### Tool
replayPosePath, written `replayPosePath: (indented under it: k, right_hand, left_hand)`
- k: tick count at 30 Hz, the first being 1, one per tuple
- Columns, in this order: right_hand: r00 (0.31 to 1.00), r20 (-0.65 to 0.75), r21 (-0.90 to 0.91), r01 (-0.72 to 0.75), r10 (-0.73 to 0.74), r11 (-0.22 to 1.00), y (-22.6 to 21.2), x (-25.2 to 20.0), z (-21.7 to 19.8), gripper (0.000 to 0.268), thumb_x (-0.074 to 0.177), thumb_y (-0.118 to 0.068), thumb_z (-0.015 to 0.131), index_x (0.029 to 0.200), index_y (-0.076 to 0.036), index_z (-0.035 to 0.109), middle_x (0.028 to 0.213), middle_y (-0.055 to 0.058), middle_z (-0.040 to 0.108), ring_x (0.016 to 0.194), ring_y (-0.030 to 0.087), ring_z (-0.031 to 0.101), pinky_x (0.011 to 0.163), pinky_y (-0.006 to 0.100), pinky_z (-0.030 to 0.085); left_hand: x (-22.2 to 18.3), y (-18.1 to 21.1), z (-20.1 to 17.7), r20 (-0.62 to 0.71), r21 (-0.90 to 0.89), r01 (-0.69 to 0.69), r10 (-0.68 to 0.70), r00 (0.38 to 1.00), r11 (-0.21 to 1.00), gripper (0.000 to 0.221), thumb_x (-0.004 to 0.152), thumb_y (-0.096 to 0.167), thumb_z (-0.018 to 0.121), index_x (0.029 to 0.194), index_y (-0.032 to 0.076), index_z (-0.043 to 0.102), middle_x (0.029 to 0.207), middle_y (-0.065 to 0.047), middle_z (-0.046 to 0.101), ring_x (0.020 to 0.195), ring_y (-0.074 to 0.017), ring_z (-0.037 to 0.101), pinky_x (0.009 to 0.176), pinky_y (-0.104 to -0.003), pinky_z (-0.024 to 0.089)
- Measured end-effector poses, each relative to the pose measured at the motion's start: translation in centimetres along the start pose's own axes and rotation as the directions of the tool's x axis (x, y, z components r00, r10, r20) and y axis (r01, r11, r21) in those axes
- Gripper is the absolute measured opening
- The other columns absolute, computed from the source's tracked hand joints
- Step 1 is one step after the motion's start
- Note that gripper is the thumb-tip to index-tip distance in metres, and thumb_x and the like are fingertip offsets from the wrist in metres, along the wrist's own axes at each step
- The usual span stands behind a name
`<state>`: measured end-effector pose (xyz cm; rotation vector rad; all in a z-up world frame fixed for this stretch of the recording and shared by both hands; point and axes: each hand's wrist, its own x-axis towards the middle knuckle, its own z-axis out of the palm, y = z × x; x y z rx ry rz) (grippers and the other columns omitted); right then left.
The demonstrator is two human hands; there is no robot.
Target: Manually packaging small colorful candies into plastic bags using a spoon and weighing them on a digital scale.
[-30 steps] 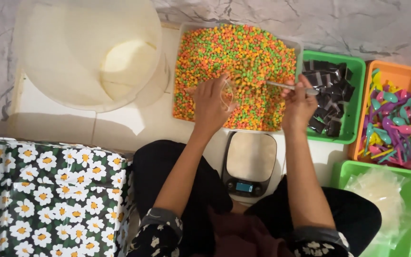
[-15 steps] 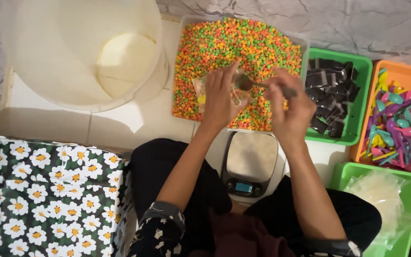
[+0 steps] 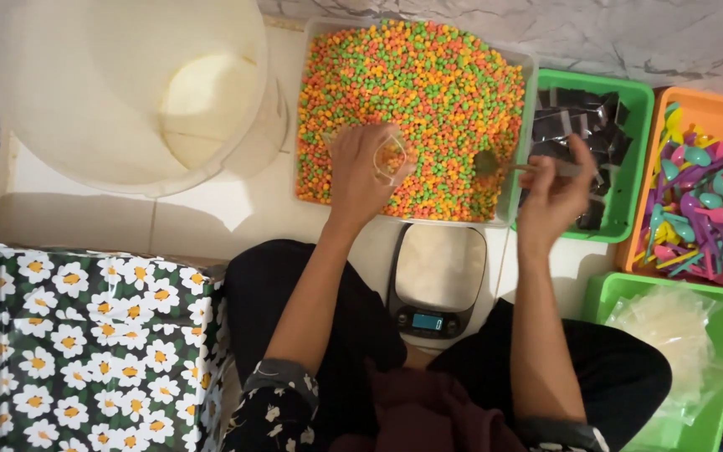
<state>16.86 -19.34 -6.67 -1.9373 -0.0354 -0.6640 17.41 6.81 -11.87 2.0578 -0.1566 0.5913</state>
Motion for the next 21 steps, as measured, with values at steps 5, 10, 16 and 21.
replayPosePath:
  k: [5, 10, 16, 21]
  right_hand:
    - [0.912, -0.066, 0.34, -0.362, 0.405, 0.868, 6.0, -0.9, 1.4, 0.036, 0.108, 0.0, 0.058, 0.142, -0.009, 0.049, 0.098, 0.02, 0.073, 0.07, 0.022, 0.074, 0.062, 0.031, 0.067]
    - [0.8, -0.043, 0.548, -0.482, 0.598, 0.684, 5.5, 0.7, 0.6, 0.033, 0.106, -0.004, 0.059, 0.138, -0.011, 0.053, 0.098, 0.019, 0.076, 0.069, 0.023, 0.077, 0.061, 0.029, 0.069]
    - [0.874, 0.031, 0.551, -0.42, 0.485, 0.721, -1.1, 2.9, 0.8, 0.034, 0.106, -0.004, 0.062, 0.138, -0.01, 0.053, 0.102, 0.023, 0.076, 0.072, 0.024, 0.077, 0.063, 0.031, 0.069]
    - [0.993, 0.119, 0.269, -0.004, -0.029, 0.963, -9.0, 2.5, 3.4, 0.033, 0.11, 0.006, 0.056, 0.14, -0.007, 0.052, 0.106, 0.026, 0.072, 0.077, 0.027, 0.074, 0.062, 0.034, 0.066]
  left_hand:
    - [-0.4, 0.3, -0.3, -0.013, -0.021, -0.009, 0.009, 1.0, 1.0, 0.07, 0.077, 0.034, 0.093, 0.136, 0.021, 0.059, 0.116, -0.005, 0.062, 0.113, -0.0295, 0.063, 0.119, -0.058, 0.03]
    - [-0.1, 0.5, 0.7, -0.01, -0.048, 0.02, -0.02, 1.0, 0.999, 0.077, 0.076, 0.028, 0.096, 0.142, 0.021, 0.056, 0.122, -0.007, 0.061, 0.119, -0.0328, 0.06, 0.12, -0.061, 0.027]
    - [1.2, 1.6, 1.5, 0.057, 0.003, 0.001, -0.001, 0.998, 1.0, 0.095, 0.075, 0.035, 0.097, 0.152, 0.018, 0.044, 0.12, -0.011, 0.06, 0.116, -0.0342, 0.06, 0.117, -0.06, 0.031]
    - [2.6, 3.4, 1.9, 0.049, -0.009, -0.049, 0.049, 0.998, 0.999, 0.105, 0.072, 0.034, 0.098, 0.156, 0.015, 0.039, 0.115, -0.013, 0.061, 0.111, -0.0357, 0.06, 0.113, -0.058, 0.035]
